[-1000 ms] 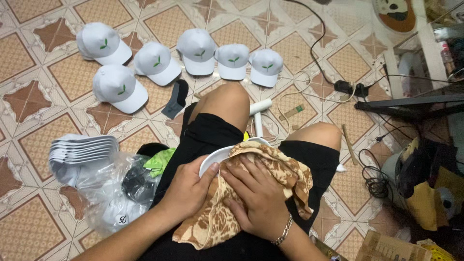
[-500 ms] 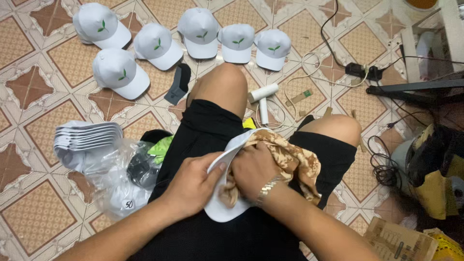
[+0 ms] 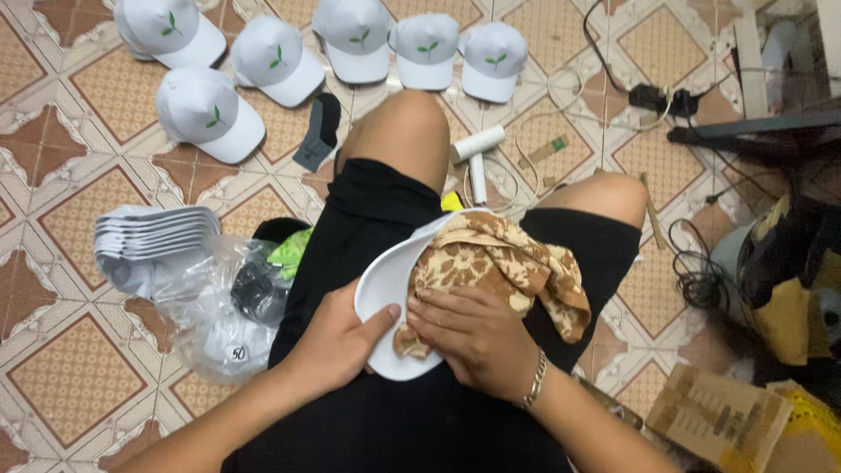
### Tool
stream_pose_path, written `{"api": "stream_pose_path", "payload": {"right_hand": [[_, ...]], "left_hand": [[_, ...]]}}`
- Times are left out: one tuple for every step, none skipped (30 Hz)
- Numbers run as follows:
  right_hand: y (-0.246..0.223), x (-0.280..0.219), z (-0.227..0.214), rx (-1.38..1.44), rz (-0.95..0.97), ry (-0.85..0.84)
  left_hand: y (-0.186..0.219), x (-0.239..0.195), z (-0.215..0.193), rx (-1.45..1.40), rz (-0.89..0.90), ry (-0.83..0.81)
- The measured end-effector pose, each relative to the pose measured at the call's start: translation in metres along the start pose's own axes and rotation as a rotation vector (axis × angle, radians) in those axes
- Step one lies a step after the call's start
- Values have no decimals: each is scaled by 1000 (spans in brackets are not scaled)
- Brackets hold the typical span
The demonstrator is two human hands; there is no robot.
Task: The person sits on the floor and uses a hair dryer to apply heat to white baseball caps with a green leaf logo. They insert a cloth into the cap to maintain shape, then remove it and inspect the cap before placing it with others.
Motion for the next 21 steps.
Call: {"api": "stream_pose_path", "payload": {"right_hand": [[0,-4,6,-54,-10,-30],[4,-3,15,-126,-18,-114],[7,-1,23,-199,-26,-198],[9,1,31,-271,-31,-279],[11,4,44,-366,-54,-437],[12,8,57,-459,-77,-596],[16,10,65,-552,-97,-755],[16,16,66,-550,-112,-671],[16,20,65,-547,-125,-587],[19,23,61,-547,-130,-500],[20,23,56,-464,-158,-425],[22,20,48,-383,-186,-349],[24,15,38,-302,-215,-272],[29,10,25,-213,-154,-117],[33,3,12,-123,-93,37],[39,-3,-1,-31,-41,188],[46,-5,-8,-110,42,242],[50,-8,-13,-187,133,295],[53,-9,-18,-264,224,348],[53,-7,-18,-209,241,303],[53,-4,-18,-154,257,258]], "left_hand": [[-7,-3,1,-33,-200,-15],[-13,-3,2,-65,-386,-26],[-10,-1,3,-93,-376,-34],[-8,1,4,-118,-367,-43],[-6,3,5,-143,-358,-53],[-4,4,6,-121,-358,-58],[-2,6,7,-98,-357,-63],[-2,4,8,-75,-362,-69],[-1,4,7,-73,-370,-62],[0,7,4,-66,-375,-61],[2,10,2,-60,-379,-60],[3,12,0,-50,-400,-66],[5,11,-2,-40,-422,-73],[7,10,-4,-31,-446,-77],[15,14,-7,-15,-297,-83],[24,18,-10,-4,-148,-85],[34,20,-11,8,2,-89],[38,20,-14,158,-4,-64],[42,24,-20,307,-9,-38],[46,32,-24,458,-14,-14],[53,41,-22,539,71,14]]}}
Point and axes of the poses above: each hand's wrist, its own x-axis towards the middle knuckle, its own z-axis out of the palm, y = z × x, the point moved 4 cm from there along x, towards the middle knuckle
